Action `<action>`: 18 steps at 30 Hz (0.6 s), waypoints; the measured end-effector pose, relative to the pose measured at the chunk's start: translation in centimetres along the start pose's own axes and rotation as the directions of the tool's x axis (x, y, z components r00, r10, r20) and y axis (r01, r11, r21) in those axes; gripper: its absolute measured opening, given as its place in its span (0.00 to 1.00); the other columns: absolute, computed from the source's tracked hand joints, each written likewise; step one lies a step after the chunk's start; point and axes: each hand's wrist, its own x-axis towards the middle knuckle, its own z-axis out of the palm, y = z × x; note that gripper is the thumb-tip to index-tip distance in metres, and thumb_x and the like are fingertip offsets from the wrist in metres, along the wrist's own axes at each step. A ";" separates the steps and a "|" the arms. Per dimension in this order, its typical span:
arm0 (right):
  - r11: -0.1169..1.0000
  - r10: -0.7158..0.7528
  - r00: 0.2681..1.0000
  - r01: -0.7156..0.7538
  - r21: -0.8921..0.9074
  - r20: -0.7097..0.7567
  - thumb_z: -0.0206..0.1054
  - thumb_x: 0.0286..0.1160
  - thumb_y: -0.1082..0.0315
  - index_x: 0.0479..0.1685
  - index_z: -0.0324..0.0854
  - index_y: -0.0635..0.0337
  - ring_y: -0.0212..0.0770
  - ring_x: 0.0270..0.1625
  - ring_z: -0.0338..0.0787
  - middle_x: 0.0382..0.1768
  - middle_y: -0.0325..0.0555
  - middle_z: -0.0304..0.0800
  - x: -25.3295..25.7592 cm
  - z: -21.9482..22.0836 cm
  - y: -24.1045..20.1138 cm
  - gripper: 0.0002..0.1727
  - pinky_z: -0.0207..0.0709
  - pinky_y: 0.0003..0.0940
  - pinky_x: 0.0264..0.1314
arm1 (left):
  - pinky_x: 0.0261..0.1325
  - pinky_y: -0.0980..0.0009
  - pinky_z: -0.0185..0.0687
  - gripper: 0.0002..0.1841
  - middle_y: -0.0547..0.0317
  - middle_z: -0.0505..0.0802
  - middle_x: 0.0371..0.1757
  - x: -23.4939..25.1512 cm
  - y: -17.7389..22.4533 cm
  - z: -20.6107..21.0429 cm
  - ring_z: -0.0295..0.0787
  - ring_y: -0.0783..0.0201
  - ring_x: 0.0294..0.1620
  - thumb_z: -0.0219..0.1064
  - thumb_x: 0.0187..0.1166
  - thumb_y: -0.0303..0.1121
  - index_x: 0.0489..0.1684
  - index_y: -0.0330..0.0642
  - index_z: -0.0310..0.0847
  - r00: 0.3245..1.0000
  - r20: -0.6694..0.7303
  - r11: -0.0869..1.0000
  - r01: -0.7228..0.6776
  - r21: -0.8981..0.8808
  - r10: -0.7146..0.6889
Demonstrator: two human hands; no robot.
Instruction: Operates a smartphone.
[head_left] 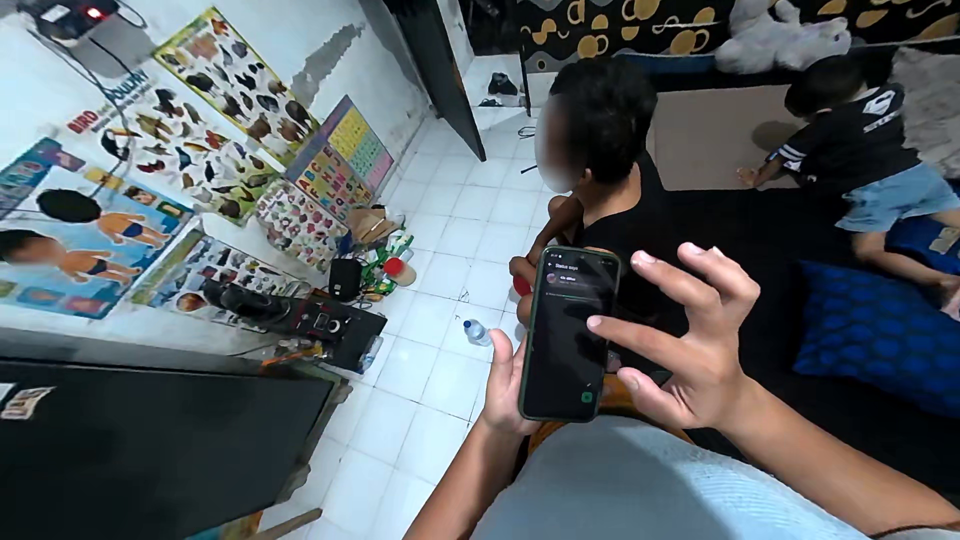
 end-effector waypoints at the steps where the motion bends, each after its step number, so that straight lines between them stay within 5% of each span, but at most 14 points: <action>1: 1.000 -0.003 1.000 0.003 0.013 -0.002 0.50 0.86 0.45 0.58 0.89 0.34 0.50 0.95 0.44 0.88 0.40 0.64 -0.2 0.2 -0.2 0.22 0.30 0.60 0.93 | 0.74 0.57 0.80 0.41 0.53 0.91 0.68 0.0 0.0 0.0 0.87 0.58 0.71 0.59 0.74 0.72 0.76 0.50 0.80 1.000 -0.012 1.000 -0.006 -0.005 0.006; 18: 0.993 -0.030 0.995 0.018 0.120 0.099 0.49 0.88 0.45 0.56 0.90 0.32 0.49 0.95 0.44 0.87 0.40 0.66 -0.9 2.1 -1.8 0.21 0.28 0.59 0.92 | 0.67 0.57 0.85 0.45 0.55 0.91 0.64 1.0 0.3 0.7 0.89 0.58 0.65 0.56 0.67 0.79 0.76 0.56 0.78 0.954 -0.251 0.986 -0.150 0.079 0.165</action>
